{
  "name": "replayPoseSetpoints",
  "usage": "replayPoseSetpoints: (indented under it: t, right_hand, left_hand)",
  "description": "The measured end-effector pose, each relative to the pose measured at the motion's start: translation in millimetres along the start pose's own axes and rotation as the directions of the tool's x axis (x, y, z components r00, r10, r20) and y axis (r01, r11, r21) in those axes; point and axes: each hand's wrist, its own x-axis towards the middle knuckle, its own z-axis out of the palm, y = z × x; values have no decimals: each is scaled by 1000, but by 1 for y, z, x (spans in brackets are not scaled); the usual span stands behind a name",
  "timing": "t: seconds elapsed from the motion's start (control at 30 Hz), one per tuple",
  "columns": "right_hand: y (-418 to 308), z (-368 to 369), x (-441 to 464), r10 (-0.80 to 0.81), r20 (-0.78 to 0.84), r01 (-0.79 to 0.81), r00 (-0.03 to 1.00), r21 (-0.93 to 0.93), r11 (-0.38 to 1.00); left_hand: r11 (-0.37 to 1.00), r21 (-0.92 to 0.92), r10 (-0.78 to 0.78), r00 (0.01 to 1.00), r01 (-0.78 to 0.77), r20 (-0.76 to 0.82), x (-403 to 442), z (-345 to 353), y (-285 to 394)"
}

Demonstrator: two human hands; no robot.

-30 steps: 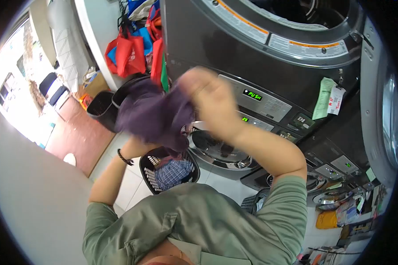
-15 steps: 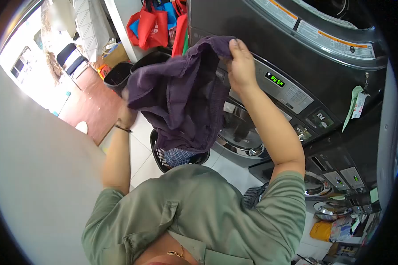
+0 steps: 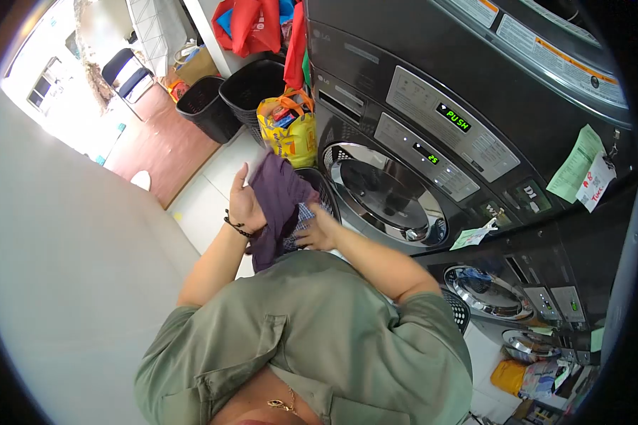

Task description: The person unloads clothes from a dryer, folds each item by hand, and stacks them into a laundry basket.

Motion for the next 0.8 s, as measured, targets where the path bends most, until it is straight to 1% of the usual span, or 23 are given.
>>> replayPoseSetpoints:
  t: [0.03,0.13,0.17,0.27,0.3,0.33,0.37,0.4,0.43,0.47,0.5,0.53,0.57,0.6,0.63,0.67,0.7,0.73,0.77,0.8]
  right_hand:
    - [12,-4,30,-66,150,49,987,110,993]
    - [8,16,25,-78,74,84,994,-83,993]
    - [0,12,37,-8,-32,6,999,-89,996]
    - [-27,17,32,-296,31,297,955,-188,936]
    - [-41,22,24,-387,-22,383,922,-114,917]
    - [-53,30,16,-501,-32,498,865,-59,865]
    - [-67,33,7,-579,11,579,815,7,815]
    - [-81,26,8,-626,124,616,770,110,780]
    - [-92,32,0,-698,175,683,694,145,716]
    - [-102,43,-15,-762,220,741,609,184,646]
    - [-110,54,-29,-737,310,739,600,139,660]
    - [-116,66,-42,-705,397,738,588,94,668]
    - [-120,78,-54,-666,479,740,572,48,671]
    - [-122,90,-60,-632,493,743,598,-43,668]
    - [-122,106,-62,-598,504,740,624,-134,659]
    - [-120,122,-65,-562,510,732,651,-225,644]
    - [-117,139,-66,-555,527,738,644,-236,632]
    - [-113,153,-70,-547,545,745,636,-248,619]
    - [-114,164,-83,-477,664,798,576,-327,507]
    - [-110,177,-105,-522,661,842,539,-405,356]
  left_hand:
    - [998,-51,-25,998,28,61,-2,11,-1]
    - [993,-35,115,983,-111,140,-14,33,11]
    - [988,-53,153,973,-146,174,-19,32,17]
    - [972,-46,234,948,-230,215,-35,17,34]
    - [970,-44,242,954,-238,175,-40,6,39]
    - [978,99,180,983,-182,27,-47,-16,44]
    - [968,229,134,982,-101,-130,-55,-39,47]
    - [954,301,93,964,-15,-248,-64,-56,48]
    - [889,445,71,928,107,-365,-76,-82,49]
    - [653,693,59,892,304,-448,-82,-91,48]
    - [322,818,81,847,476,-525,-87,-97,46]
    - [-55,802,133,800,595,-585,-91,-106,45]
    - [-37,913,272,884,405,-381,-84,-108,39]
    - [-164,929,456,860,333,-228,-80,-109,35]
    - [-203,975,505,863,86,29,-69,-72,30]
    - [-138,990,387,922,42,15,-60,-27,30]
    - [96,994,296,955,-58,27,-57,10,23]
    - [143,988,309,951,-57,10,-44,9,17]
    - [186,981,324,946,-59,-5,-31,4,14]
    - [228,971,339,941,-64,-18,-21,-4,12]
